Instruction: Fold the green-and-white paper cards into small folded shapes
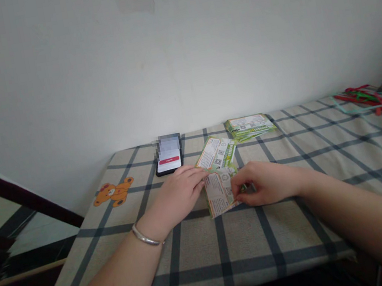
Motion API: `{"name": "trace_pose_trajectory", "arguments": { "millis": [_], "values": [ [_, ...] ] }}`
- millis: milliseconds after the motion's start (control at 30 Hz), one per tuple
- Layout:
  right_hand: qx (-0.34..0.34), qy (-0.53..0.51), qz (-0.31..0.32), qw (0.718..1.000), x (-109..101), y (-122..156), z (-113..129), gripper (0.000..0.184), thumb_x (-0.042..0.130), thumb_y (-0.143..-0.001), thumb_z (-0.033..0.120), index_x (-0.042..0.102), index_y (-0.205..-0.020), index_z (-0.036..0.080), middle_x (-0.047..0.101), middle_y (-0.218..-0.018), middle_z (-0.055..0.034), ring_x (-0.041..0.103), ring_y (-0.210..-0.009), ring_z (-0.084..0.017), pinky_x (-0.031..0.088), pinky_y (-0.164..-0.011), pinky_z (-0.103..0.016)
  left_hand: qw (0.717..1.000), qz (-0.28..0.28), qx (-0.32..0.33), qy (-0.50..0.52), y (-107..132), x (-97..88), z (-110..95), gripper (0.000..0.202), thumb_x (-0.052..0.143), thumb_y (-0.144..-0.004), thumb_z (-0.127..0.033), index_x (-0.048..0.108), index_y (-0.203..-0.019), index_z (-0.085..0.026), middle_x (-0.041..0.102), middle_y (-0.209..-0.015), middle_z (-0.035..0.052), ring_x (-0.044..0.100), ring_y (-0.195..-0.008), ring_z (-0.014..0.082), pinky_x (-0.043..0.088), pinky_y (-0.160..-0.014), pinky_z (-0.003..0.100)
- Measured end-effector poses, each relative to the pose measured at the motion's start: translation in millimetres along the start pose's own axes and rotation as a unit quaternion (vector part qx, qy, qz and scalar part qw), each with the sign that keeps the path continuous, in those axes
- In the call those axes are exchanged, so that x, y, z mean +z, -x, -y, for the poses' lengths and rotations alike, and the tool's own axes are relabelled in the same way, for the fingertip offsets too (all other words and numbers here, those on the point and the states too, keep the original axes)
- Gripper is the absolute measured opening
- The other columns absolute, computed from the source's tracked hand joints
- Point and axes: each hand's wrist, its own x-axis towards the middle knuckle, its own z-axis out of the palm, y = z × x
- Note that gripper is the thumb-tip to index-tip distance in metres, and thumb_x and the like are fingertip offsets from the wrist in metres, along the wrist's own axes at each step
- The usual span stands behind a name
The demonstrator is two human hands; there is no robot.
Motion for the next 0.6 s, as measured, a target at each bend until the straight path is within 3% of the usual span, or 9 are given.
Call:
{"name": "trace_pose_trajectory", "arguments": {
  "millis": [167,300,467,600],
  "values": [
    [0.02,-0.023,-0.017,0.999,1,-3,1,0.008,0.055,-0.08,0.016,0.063,-0.079,0.018,0.061,-0.067,0.0047,0.051,-0.057,-0.006,0.036,-0.053,-0.018,1.0,0.011,-0.005,0.01,0,-1.4,-2,0.028,0.049,-0.094,-0.021,0.063,-0.119,-0.022,0.065,-0.123,0.0007,0.053,-0.116,0.0193,0.042,-0.104,0.038],
    [0.09,0.0,-0.049,0.995,2,-6,-1,0.012,0.054,-0.084,0.024,0.064,-0.079,0.018,0.06,-0.063,0.0042,0.047,-0.052,-0.007,0.032,-0.049,-0.02,0.999,0.014,-0.018,0.029,0,-3.7,-4,0.03,0.044,-0.096,-0.021,0.062,-0.121,-0.021,0.066,-0.121,0.0022,0.054,-0.115,0.019,0.042,-0.103,0.038],
    [0.178,0.044,-0.093,0.979,5,-11,-11,0.013,0.057,-0.082,0.028,0.067,-0.081,0.019,0.067,-0.07,0.0,0.054,-0.058,-0.01,0.034,-0.052,-0.023,0.997,-0.002,-0.038,0.063,1,-6.9,-6,0.036,0.035,-0.1,-0.031,0.062,-0.121,-0.019,0.065,-0.121,0.0052,0.056,-0.114,0.0189,0.045,-0.101,0.038],
    [0.188,0.066,-0.116,0.973,9,-14,-18,0.013,0.059,-0.081,0.028,0.069,-0.082,0.02,0.071,-0.079,-0.002,0.06,-0.067,-0.014,0.038,-0.058,-0.026,0.998,0.002,-0.043,0.048,2,-6.0,-6,0.034,0.047,-0.096,-0.031,0.058,-0.126,-0.021,0.063,-0.124,0.0056,0.054,-0.117,0.02,0.043,-0.103,0.039]
  ]
}}
